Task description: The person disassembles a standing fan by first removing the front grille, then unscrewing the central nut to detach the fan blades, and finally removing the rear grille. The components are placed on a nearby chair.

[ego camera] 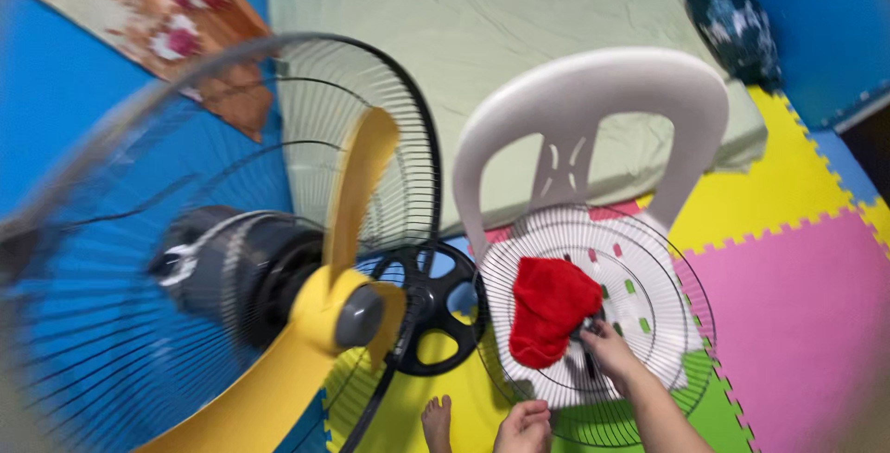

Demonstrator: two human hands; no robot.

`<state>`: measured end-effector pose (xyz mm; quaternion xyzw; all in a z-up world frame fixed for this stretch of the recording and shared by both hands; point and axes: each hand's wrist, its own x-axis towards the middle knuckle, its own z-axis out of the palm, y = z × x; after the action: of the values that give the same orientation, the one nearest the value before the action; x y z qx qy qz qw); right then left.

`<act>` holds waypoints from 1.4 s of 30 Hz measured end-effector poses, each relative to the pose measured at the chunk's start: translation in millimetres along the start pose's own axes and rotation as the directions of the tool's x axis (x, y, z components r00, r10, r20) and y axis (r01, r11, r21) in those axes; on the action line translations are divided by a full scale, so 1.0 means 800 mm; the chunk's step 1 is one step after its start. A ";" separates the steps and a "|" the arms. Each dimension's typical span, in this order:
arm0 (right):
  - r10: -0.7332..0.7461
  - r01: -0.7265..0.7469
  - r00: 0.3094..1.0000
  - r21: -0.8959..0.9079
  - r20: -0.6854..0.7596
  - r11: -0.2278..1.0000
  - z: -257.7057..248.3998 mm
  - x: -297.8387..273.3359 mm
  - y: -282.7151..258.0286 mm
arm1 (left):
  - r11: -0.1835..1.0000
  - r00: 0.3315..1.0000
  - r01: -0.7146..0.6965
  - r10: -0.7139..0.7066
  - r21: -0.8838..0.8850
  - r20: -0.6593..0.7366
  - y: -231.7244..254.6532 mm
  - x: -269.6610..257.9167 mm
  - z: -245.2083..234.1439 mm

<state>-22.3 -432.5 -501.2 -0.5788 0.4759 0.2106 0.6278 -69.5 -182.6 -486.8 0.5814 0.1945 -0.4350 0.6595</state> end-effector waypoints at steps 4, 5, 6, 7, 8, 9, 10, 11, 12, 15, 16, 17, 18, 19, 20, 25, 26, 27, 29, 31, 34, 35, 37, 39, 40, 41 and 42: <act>-0.137 0.138 0.990 -0.024 0.035 0.990 0.040 -0.065 -0.061 | 0.977 0.976 -0.213 0.212 0.022 0.048 0.028 -0.024 -0.040; -0.229 0.231 0.972 -0.045 0.043 0.972 0.056 -0.084 -0.079 | 0.978 0.978 -0.208 0.208 -0.006 0.013 0.033 -0.028 -0.052; -0.320 0.323 0.946 -0.065 0.052 0.944 0.075 -0.104 -0.099 | 0.963 0.962 -0.268 0.266 -0.018 -0.060 0.044 -0.031 -0.066; -0.405 0.409 0.912 -0.083 0.064 0.909 0.097 -0.126 -0.120 | 0.945 0.938 -0.325 0.319 -0.026 -0.134 0.056 -0.040 -0.079; -0.482 0.482 0.870 0.025 0.110 0.876 0.120 -0.147 -0.143 | 0.888 0.882 -0.455 0.440 -0.069 -0.168 0.072 -0.046 -0.090; -0.558 0.542 0.816 0.136 0.148 0.829 0.141 -0.165 -0.165 | 0.809 0.808 -0.579 0.551 -0.106 -0.209 0.090 -0.051 -0.100; -0.631 0.586 0.755 0.247 0.179 0.771 0.161 -0.184 -0.183 | 0.767 0.753 -0.636 0.593 -0.087 -0.285 0.108 -0.061 -0.109; -0.676 0.612 0.716 0.308 0.174 0.728 0.182 -0.205 -0.200 | 0.723 0.691 -0.688 0.627 -0.062 -0.359 0.129 -0.074 -0.118; -0.718 0.633 0.676 0.367 0.167 0.682 0.201 -0.225 -0.216 | 0.678 0.622 -0.735 0.654 -0.032 -0.430 0.151 -0.088 -0.123; -0.773 0.683 0.620 0.391 0.138 0.617 0.247 -0.283 -0.244 | 0.697 0.543 -0.712 0.621 0.083 -0.565 0.219 -0.137 -0.125; -0.780 0.699 0.613 0.372 0.128 0.611 0.257 -0.299 -0.249 | 0.682 0.551 -0.730 0.634 0.056 -0.543 0.240 -0.154 -0.122; -0.797 0.721 0.594 0.363 0.115 0.590 0.264 -0.311 -0.252 | 0.669 0.562 -0.743 0.645 0.026 -0.519 0.257 -0.168 -0.117; -0.813 0.743 0.573 0.353 0.102 0.569 0.271 -0.320 -0.254 | 0.655 0.572 -0.755 0.656 -0.004 -0.493 0.275 -0.179 -0.113; -0.828 0.763 0.554 0.343 0.087 0.548 0.277 -0.329 -0.253 | 0.633 0.554 -0.774 0.691 0.018 -0.465 0.292 -0.188 -0.109; -0.831 0.771 0.550 0.335 0.076 0.541 0.280 -0.335 -0.252 | 0.608 0.534 -0.793 0.725 0.040 -0.435 0.307 -0.194 -0.106; -0.844 0.790 0.535 0.336 0.032 0.513 0.289 -0.345 -0.242 | 0.627 0.567 -0.776 0.743 0.074 -0.355 0.350 -0.205 -0.102; -0.855 0.806 0.517 0.317 0.031 0.499 0.290 -0.345 -0.242 | 0.635 0.562 -0.764 0.743 0.118 -0.363 0.354 -0.206 -0.104; -0.866 0.823 0.499 0.296 0.030 0.484 0.289 -0.346 -0.242 | 0.641 0.557 -0.750 0.744 0.160 -0.370 0.357 -0.208 -0.104; -0.913 0.892 0.408 0.204 0.019 0.403 0.285 -0.347 -0.240 | 0.628 0.549 -0.760 0.757 0.167 -0.354 0.365 -0.208 -0.107; -0.967 0.965 0.253 0.060 0.015 0.254 0.281 -0.347 -0.241 | 0.598 0.534 -0.787 0.782 0.148 -0.322 0.373 -0.207 -0.108; -0.980 0.982 0.186 -0.027 0.064 0.185 0.279 -0.347 -0.248 | 0.565 0.521 -0.815 0.812 0.128 -0.264 0.387 -0.206 -0.105; -0.975 0.975 0.218 -0.049 0.036 0.216 0.283 -0.346 -0.252 | 0.578 0.533 -0.800 0.808 0.160 -0.252 0.393 -0.207 -0.105; -0.959 0.955 0.281 -0.088 -0.025 0.282 0.290 -0.344 -0.258 | 0.569 0.514 -0.784 0.819 0.247 -0.256 0.400 -0.210 -0.101; -0.926 0.923 0.371 -0.081 -0.067 0.376 0.298 -0.341 -0.262 | 0.528 0.450 -0.772 0.848 0.355 -0.281 0.403 -0.216 -0.096; -0.905 0.904 0.415 -0.074 -0.087 0.422 0.302 -0.339 -0.263 | 0.554 0.475 -0.739 0.832 0.384 -0.286 0.406 -0.219 -0.095; -0.910 0.907 0.405 -0.086 -0.087 0.412 0.305 -0.337 -0.262 | 0.582 0.501 -0.702 0.814 0.410 -0.295 0.407 -0.223 -0.095; -0.915 0.910 0.394 -0.098 -0.086 0.402 0.309 -0.335 -0.260 | 0.607 0.526 -0.664 0.794 0.436 -0.304 0.408 -0.225 -0.097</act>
<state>111.7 -177.0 -196.7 -0.7674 0.1168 -0.1956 0.5993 112.8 -65.6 -173.5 0.7779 0.0236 0.0176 0.6277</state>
